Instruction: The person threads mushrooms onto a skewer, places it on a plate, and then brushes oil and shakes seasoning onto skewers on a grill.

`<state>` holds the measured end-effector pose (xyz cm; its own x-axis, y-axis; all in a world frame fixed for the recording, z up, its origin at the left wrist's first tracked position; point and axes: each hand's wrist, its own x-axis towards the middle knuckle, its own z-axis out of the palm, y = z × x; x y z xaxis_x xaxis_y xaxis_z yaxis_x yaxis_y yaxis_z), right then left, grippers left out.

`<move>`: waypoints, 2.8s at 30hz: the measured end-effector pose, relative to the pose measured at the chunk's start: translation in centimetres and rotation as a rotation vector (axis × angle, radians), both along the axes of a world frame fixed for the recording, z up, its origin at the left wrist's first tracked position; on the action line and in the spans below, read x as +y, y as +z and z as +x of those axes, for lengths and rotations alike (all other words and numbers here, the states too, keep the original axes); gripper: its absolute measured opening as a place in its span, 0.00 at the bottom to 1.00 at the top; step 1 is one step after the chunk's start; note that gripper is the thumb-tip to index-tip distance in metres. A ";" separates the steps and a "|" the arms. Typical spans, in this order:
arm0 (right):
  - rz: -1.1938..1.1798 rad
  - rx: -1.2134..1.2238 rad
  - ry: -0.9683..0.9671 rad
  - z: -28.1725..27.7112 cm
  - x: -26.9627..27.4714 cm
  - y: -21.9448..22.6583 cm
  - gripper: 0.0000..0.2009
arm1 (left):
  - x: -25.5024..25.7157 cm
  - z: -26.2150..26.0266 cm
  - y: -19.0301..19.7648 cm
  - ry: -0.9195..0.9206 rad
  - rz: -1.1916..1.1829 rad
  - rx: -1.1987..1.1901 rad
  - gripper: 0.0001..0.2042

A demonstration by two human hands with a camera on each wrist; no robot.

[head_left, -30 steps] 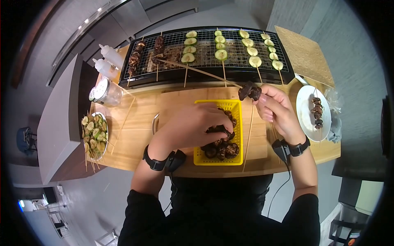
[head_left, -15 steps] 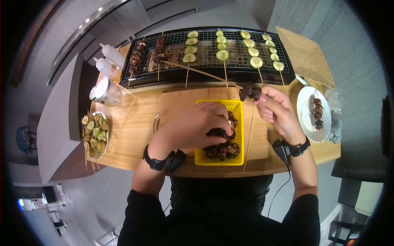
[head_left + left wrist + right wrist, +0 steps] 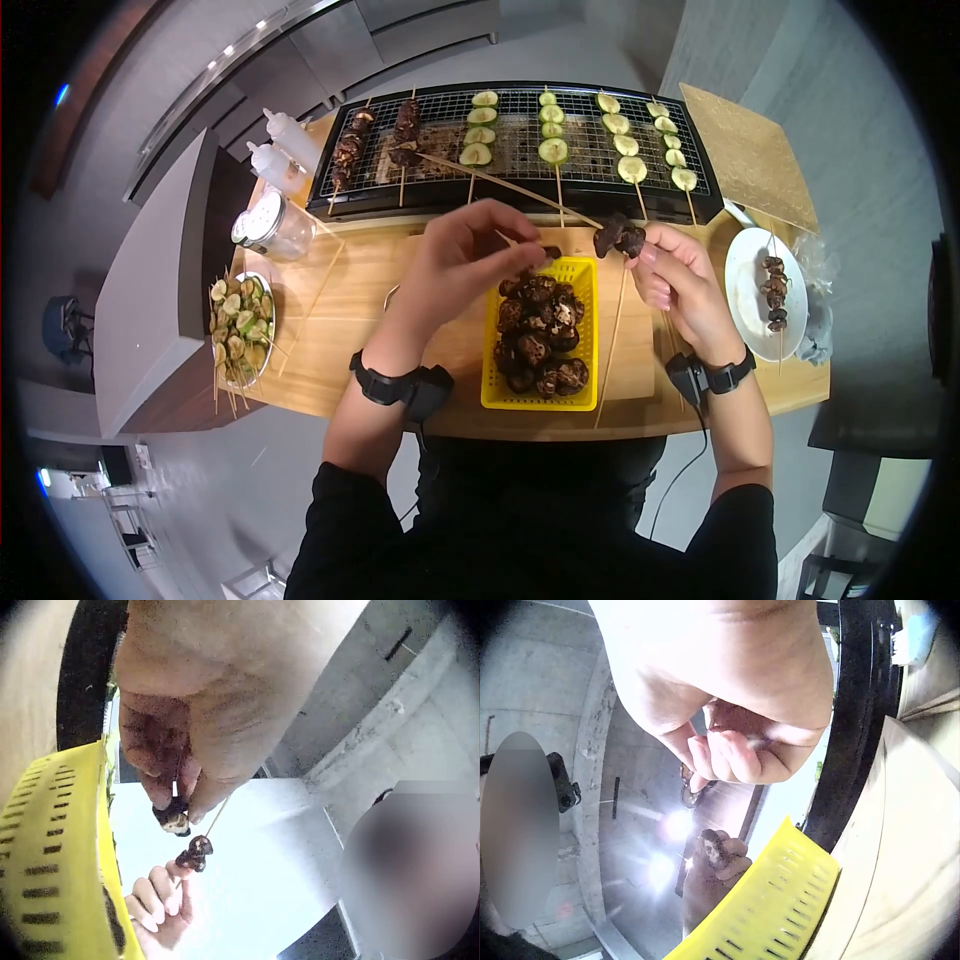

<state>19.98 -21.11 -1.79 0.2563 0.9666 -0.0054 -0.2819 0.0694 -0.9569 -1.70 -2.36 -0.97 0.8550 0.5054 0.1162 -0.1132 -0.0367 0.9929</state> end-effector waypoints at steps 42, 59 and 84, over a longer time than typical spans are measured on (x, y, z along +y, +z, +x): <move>-0.075 -0.029 -0.076 -0.4 0.2 0.2 0.09 | 3.1 -0.4 -1.5 0.211 -0.616 -0.551 0.13; -0.099 -0.080 -0.085 -0.5 0.4 0.2 0.10 | 2.7 -0.6 -0.9 0.298 -0.467 -0.524 0.18; -0.101 -0.087 -0.073 -0.6 0.3 0.1 0.09 | 1.9 -0.5 -0.3 0.340 -0.392 -0.482 0.22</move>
<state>19.43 -20.78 -1.64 0.3301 0.9409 -0.0765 -0.1955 -0.0112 -0.9806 -2.16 -0.50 -1.30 0.5412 0.8176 0.1969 -0.5895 0.2019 0.7821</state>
